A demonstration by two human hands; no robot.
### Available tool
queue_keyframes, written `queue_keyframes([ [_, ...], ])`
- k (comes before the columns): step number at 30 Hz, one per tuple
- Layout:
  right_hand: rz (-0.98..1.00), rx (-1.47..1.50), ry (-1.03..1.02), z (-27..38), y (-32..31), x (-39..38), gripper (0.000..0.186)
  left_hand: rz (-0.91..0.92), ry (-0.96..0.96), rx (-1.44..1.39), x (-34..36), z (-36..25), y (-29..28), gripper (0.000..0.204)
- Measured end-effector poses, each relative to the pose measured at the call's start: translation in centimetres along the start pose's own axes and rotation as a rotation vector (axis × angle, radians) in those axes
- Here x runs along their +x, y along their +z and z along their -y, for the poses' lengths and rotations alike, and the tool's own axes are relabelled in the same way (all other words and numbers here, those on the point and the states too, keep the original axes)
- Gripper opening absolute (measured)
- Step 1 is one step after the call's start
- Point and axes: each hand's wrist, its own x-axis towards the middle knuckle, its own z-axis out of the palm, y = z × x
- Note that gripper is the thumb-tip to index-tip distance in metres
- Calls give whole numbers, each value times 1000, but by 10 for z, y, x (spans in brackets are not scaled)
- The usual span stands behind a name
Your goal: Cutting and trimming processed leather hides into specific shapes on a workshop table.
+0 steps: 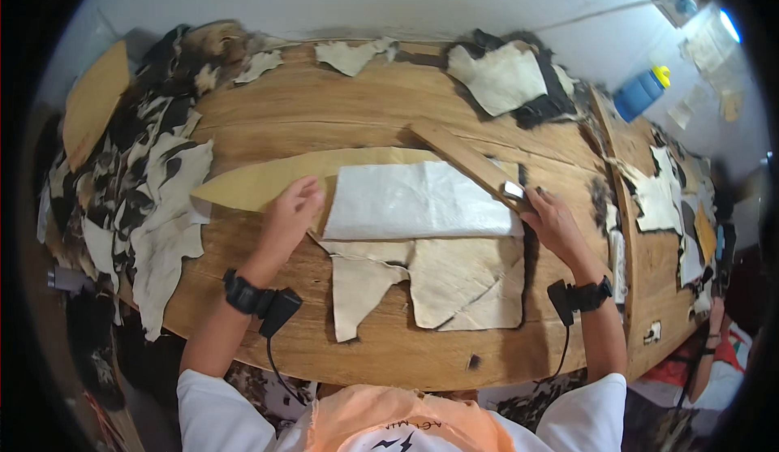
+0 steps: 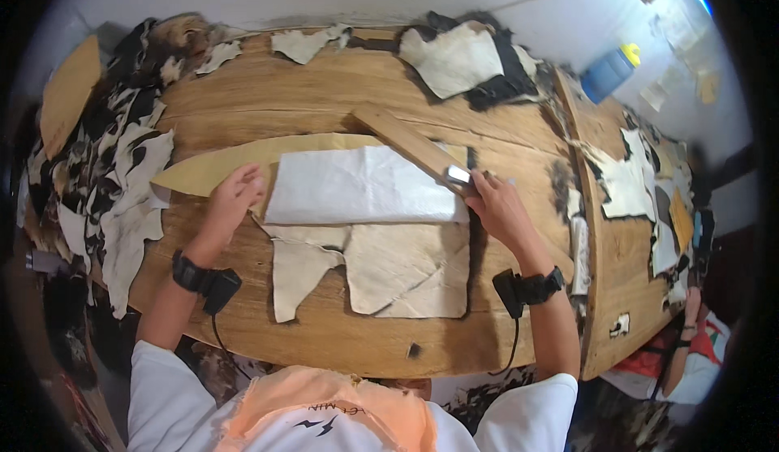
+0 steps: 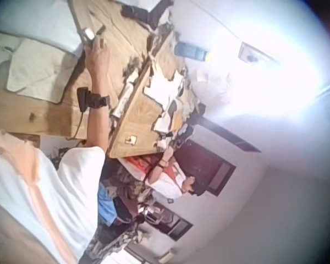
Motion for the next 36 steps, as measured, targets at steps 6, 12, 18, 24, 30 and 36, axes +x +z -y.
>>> queue_keyframes([
  [6,199,6,-21,2,-7,11,48,132,-137,-189,17,-3,3,52],
  [12,168,82,-105,-9,-1,7,49,109,-144,-225,35,-7,15,51],
  [18,-36,274,96,-44,-10,10,44,111,189,-146,-23,-43,7,33],
  [24,-87,79,-103,-29,-48,-9,43,17,480,372,-123,-20,12,17],
  [30,127,136,-262,28,-26,-27,41,-203,573,693,-161,9,34,19],
  [36,177,112,-271,29,-8,-30,41,-225,563,832,-176,12,37,23],
])
